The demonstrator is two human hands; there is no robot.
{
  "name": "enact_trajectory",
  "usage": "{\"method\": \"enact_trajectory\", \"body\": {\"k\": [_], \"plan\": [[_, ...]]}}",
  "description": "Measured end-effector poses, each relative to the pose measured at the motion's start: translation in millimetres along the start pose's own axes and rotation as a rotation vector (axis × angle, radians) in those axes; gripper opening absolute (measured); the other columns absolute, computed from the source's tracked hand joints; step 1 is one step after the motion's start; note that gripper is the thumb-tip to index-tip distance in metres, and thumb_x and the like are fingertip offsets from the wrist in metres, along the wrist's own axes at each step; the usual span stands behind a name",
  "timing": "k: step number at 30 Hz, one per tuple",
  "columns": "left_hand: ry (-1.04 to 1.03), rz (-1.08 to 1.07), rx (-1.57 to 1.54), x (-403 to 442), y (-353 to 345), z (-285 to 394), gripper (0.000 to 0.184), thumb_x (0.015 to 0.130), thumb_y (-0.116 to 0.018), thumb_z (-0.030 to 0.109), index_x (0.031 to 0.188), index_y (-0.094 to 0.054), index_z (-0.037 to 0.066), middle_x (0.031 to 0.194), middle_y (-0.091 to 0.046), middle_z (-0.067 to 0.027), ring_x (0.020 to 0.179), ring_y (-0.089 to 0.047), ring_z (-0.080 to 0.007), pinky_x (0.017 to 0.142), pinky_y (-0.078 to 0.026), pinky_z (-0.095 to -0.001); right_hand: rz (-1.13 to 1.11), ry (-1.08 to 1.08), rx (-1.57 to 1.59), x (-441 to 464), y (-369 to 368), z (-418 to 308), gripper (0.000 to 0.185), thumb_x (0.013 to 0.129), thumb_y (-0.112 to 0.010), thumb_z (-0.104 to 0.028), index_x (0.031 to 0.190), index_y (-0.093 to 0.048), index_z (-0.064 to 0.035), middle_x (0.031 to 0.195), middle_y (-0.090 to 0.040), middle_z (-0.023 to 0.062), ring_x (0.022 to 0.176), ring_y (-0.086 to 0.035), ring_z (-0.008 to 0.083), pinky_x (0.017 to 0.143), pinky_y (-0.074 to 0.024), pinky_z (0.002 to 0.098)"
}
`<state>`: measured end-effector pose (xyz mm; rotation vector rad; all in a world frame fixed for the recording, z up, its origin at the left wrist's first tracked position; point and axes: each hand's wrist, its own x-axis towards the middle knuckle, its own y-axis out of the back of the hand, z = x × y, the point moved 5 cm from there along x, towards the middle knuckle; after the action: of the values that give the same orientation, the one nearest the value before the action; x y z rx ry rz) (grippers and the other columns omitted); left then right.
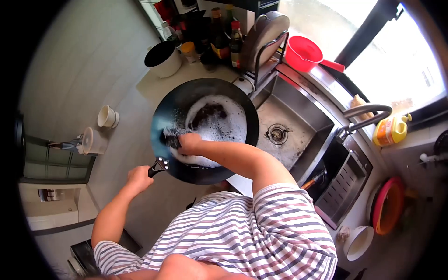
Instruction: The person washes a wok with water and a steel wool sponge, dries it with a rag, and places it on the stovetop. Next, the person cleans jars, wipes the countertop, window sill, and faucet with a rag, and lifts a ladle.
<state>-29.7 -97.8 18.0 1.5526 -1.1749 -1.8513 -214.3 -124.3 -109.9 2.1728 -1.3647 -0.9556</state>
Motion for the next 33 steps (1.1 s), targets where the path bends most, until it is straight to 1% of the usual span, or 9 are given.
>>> {"method": "enact_trajectory", "body": {"k": [4, 7, 9, 17, 20, 22, 26, 30, 33], "plan": [[-0.036, 0.013, 0.036, 2.0, 12.1, 7.4, 0.012, 0.065, -0.059, 0.012, 0.075, -0.060, 0.006, 0.076, -0.062, -0.0165, 0.080, -0.058, -0.0368, 0.071, -0.045, -0.0454, -0.051, -0.064, -0.082, -34.4, 2.1, 22.0, 0.034, 0.072, -0.059, -0.027, 0.100, -0.061, -0.0091, 0.097, -0.063, 0.0156, 0.093, -0.062, 0.0302, 0.079, -0.0489, 0.0388], [-0.006, 0.023, 0.103, 5.0, 21.1, 6.3, 0.012, 0.065, -0.059, 0.012, 0.075, -0.060, 0.006, 0.077, -0.063, -0.0160, 0.080, -0.058, -0.0367, 0.071, -0.045, -0.0450, 0.000, -0.054, -0.138, -51.0, 6.1, 45.9, 0.030, 0.073, -0.057, -0.023, 0.099, -0.062, -0.0081, 0.097, -0.064, 0.0153, 0.093, -0.062, 0.0294, 0.078, -0.0491, 0.0380], [0.009, 0.028, 0.119, 6.7, 25.1, 10.1, 0.012, 0.065, -0.061, 0.012, 0.076, -0.061, 0.006, 0.077, -0.063, -0.0164, 0.079, -0.059, -0.0369, 0.071, -0.045, -0.0449, 0.010, -0.052, -0.176, -55.6, 8.2, 56.3, 0.032, 0.074, -0.057, -0.027, 0.100, -0.060, -0.0076, 0.096, -0.064, 0.0157, 0.092, -0.062, 0.0305, 0.078, -0.0489, 0.0393], [-0.096, 0.063, 0.380, 3.2, 87.9, 49.5, 0.013, 0.064, -0.061, 0.009, 0.075, -0.062, 0.005, 0.078, -0.063, -0.0177, 0.080, -0.060, -0.0366, 0.070, -0.046, -0.0437, 0.054, -0.084, -0.208, -89.5, 14.0, 76.8, 0.033, 0.073, -0.058, -0.026, 0.099, -0.062, -0.0066, 0.093, -0.065, 0.0157, 0.090, -0.062, 0.0307, 0.078, -0.0491, 0.0391], [-0.094, 0.038, 0.475, -2.5, 118.3, 78.1, 0.012, 0.064, -0.061, 0.010, 0.074, -0.063, 0.004, 0.078, -0.063, -0.0184, 0.079, -0.060, -0.0362, 0.072, -0.046, -0.0436, 0.121, -0.100, -0.153, -108.8, 27.9, 80.3, 0.032, 0.073, -0.058, -0.024, 0.099, -0.062, -0.0060, 0.094, -0.065, 0.0153, 0.090, -0.063, 0.0304, 0.078, -0.0494, 0.0388], [-0.129, 0.171, 0.581, -28.5, 123.1, 100.0, 0.010, 0.064, -0.061, 0.009, 0.072, -0.065, 0.005, 0.077, -0.063, -0.0180, 0.078, -0.060, -0.0362, 0.072, -0.046, -0.0423, 0.144, -0.081, -0.172, -127.7, 20.1, 85.3, 0.032, 0.072, -0.058, -0.024, 0.098, -0.063, -0.0057, 0.094, -0.065, 0.0152, 0.090, -0.063, 0.0304, 0.078, -0.0497, 0.0388], [-0.118, 0.110, 0.718, -28.6, 167.7, 170.7, 0.008, 0.062, -0.061, 0.008, 0.068, -0.066, 0.005, 0.074, -0.063, -0.0173, 0.077, -0.060, -0.0354, 0.071, -0.048, -0.0408, 0.162, -0.143, -0.126, -148.0, 29.3, 96.2, 0.030, 0.071, -0.058, -0.024, 0.094, -0.064, -0.0050, 0.093, -0.065, 0.0151, 0.089, -0.063, 0.0303, 0.076, -0.0503, 0.0389], [0.001, 0.050, 0.790, -60.5, 181.1, 226.9, 0.006, 0.059, -0.063, 0.004, 0.065, -0.064, 0.005, 0.059, -0.062, -0.0109, 0.051, -0.063, -0.0214, 0.059, -0.053, -0.0316, 0.262, -0.110, -0.106, -176.4, 17.3, 112.0, 0.028, 0.070, -0.059, -0.025, 0.090, -0.065, -0.0054, 0.091, -0.065, 0.0151, 0.088, -0.063, 0.0301, 0.075, -0.0506, 0.0387], [0.064, -0.002, 0.923, -59.0, 192.2, 256.9, 0.007, 0.058, -0.066, 0.005, 0.065, -0.063, 0.005, 0.058, -0.063, -0.0063, 0.050, -0.063, -0.0171, 0.056, -0.053, -0.0282, 0.234, -0.170, -0.017, -194.3, 24.5, 128.8, 0.030, 0.069, -0.060, -0.027, 0.090, -0.065, -0.0065, 0.088, -0.066, 0.0158, 0.085, -0.064, 0.0307, 0.073, -0.0506, 0.0395]]}}
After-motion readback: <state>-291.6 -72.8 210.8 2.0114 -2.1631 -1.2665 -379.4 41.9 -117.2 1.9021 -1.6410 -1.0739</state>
